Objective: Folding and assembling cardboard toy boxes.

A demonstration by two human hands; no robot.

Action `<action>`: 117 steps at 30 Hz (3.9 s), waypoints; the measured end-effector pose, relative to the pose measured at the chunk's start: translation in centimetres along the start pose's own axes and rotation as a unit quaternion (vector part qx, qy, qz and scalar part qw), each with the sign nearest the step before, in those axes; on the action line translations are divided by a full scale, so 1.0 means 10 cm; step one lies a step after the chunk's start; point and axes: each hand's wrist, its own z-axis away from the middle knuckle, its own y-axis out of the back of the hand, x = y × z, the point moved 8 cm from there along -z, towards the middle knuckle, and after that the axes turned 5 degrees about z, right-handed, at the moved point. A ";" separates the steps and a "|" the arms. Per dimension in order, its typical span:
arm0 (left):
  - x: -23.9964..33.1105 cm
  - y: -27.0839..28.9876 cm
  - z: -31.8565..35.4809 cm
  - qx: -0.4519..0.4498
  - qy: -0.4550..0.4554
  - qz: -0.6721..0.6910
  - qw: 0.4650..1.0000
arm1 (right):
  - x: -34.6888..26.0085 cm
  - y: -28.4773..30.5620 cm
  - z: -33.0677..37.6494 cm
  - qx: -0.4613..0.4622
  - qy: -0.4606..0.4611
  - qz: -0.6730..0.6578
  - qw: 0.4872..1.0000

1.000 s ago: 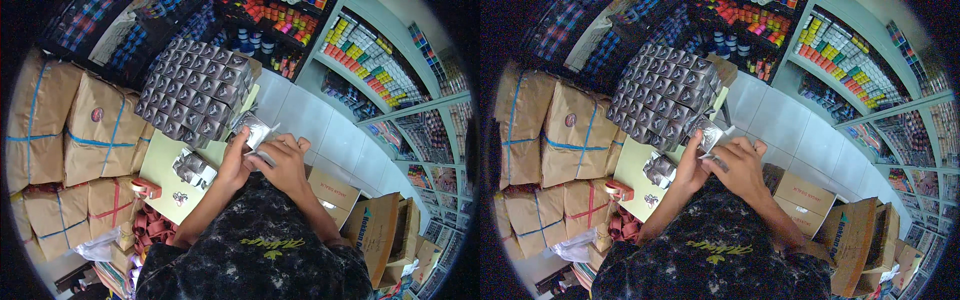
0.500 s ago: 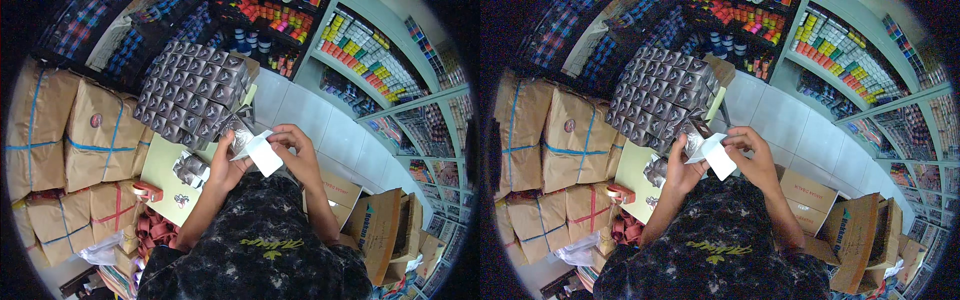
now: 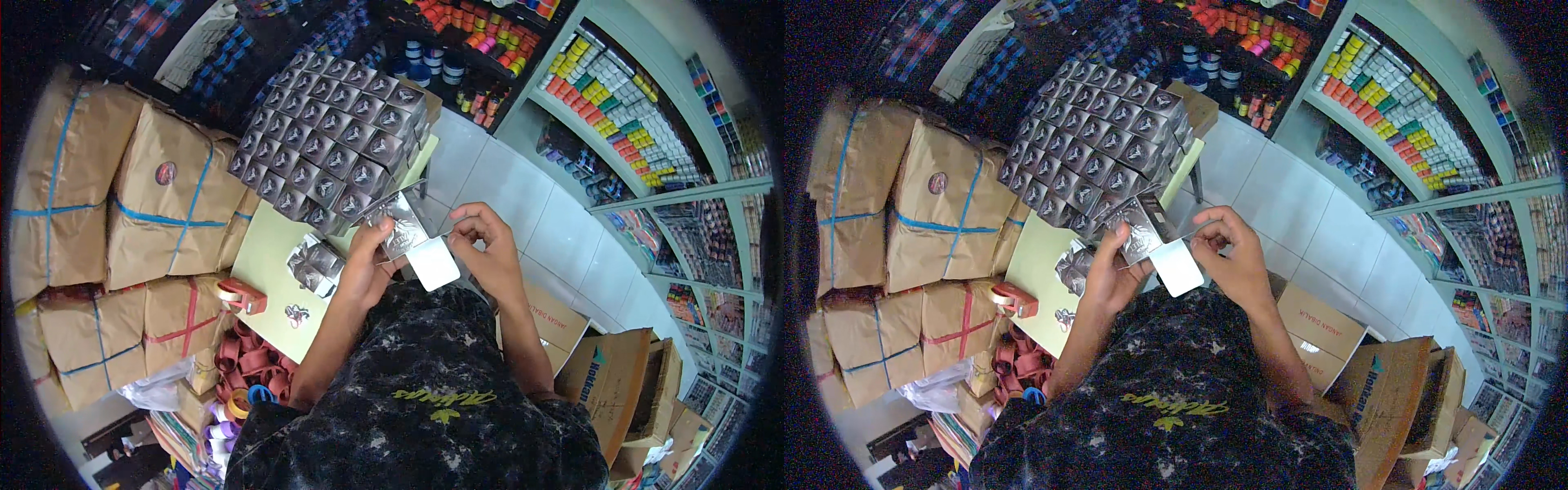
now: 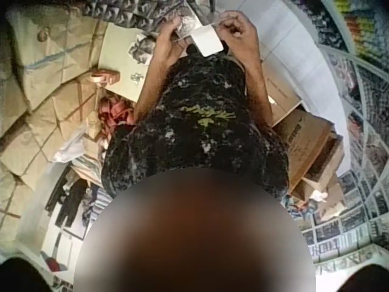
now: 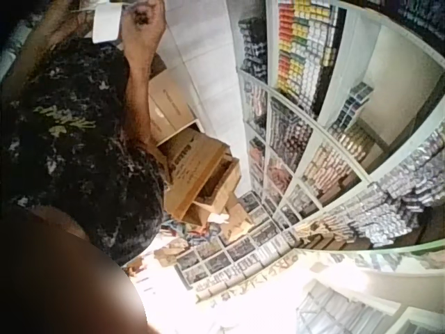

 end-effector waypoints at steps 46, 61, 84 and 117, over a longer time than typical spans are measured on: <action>1.11 2.42 2.04 0.275 -0.362 0.211 0.865 | 0.76 -3.59 0.11 -0.423 0.071 0.151 0.891; 1.04 1.98 1.24 0.221 -0.260 0.220 0.914 | 0.12 -2.69 -0.07 -0.397 -0.062 -0.185 0.897; 0.10 0.17 0.36 -0.084 0.142 0.291 0.942 | 0.10 -1.20 -0.24 -0.140 0.000 -0.213 0.967; 0.68 -0.47 0.17 -0.103 -0.135 -0.333 0.927 | -0.21 -0.34 -0.23 -0.092 0.005 -0.106 0.990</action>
